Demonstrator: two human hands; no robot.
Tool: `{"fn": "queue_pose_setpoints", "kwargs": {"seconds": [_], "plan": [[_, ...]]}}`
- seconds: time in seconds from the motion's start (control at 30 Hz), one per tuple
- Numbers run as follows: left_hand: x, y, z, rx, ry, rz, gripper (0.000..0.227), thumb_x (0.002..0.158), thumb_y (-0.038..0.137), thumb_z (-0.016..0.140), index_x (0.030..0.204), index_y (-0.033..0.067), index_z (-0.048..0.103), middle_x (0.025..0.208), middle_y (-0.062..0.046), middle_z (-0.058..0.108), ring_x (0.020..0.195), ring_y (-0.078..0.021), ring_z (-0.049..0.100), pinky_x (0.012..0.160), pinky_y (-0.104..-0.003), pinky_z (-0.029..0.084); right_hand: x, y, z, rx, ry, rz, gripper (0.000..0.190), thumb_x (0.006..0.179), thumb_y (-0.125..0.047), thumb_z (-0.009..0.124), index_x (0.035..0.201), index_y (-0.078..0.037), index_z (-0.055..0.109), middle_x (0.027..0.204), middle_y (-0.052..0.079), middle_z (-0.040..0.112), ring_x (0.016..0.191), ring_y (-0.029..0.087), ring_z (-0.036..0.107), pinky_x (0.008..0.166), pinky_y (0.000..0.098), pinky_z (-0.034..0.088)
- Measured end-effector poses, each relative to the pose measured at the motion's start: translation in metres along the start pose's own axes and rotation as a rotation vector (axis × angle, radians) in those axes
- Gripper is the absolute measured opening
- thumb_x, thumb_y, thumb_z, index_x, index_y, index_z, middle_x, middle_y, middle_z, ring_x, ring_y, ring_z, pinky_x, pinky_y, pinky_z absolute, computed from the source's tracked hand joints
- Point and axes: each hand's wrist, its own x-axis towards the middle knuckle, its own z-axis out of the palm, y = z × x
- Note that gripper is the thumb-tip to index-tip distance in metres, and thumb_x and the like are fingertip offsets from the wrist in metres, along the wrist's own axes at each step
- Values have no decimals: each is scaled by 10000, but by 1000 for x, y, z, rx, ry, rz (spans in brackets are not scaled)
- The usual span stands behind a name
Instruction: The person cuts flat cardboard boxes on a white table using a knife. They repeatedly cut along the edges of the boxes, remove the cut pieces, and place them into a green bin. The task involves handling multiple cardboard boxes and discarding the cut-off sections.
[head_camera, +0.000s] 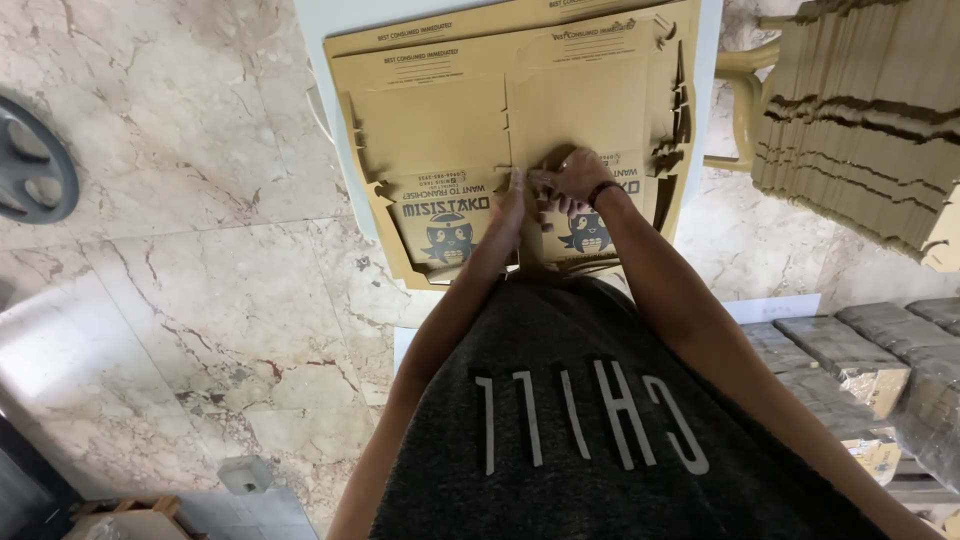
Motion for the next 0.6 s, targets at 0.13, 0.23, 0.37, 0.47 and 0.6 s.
{"fn": "queue_pose_setpoints", "kwargs": {"seconds": [0.13,0.23,0.37,0.47,0.6], "plan": [[71,-36,-16,-117,-22,141,569,1041,515,464,999,-25,637,662,-177,687,435,-252,649,369,-420,590,-19,-15,-1,-141,54,-11,611,931,-549,665,740,24,762,673,226,717,715,375,746,705,504,617],[66,-28,-28,-185,-81,115,562,1007,520,534,931,-26,642,615,-200,650,396,-269,612,329,-428,550,-19,-21,-10,-123,30,13,590,950,-528,646,748,15,762,659,198,722,683,347,745,720,457,625],[60,-30,-41,-276,-294,50,672,949,627,602,1152,-10,672,902,-251,720,685,-344,716,610,-502,660,-24,-30,-27,82,-103,75,509,1003,-441,601,801,4,744,686,198,741,600,285,756,608,382,647],[50,-32,-47,-341,-398,16,598,945,551,661,1198,10,667,1018,-233,717,822,-356,723,716,-519,647,-37,-47,-36,305,-139,63,465,948,-361,630,855,91,689,718,301,714,650,376,761,642,451,641],[27,-12,-32,-448,-560,14,523,940,437,748,1267,38,659,1193,-206,714,1027,-375,734,876,-544,628,-51,-68,-27,164,22,85,749,966,-586,578,989,151,704,923,385,707,878,441,751,809,529,611]]}}
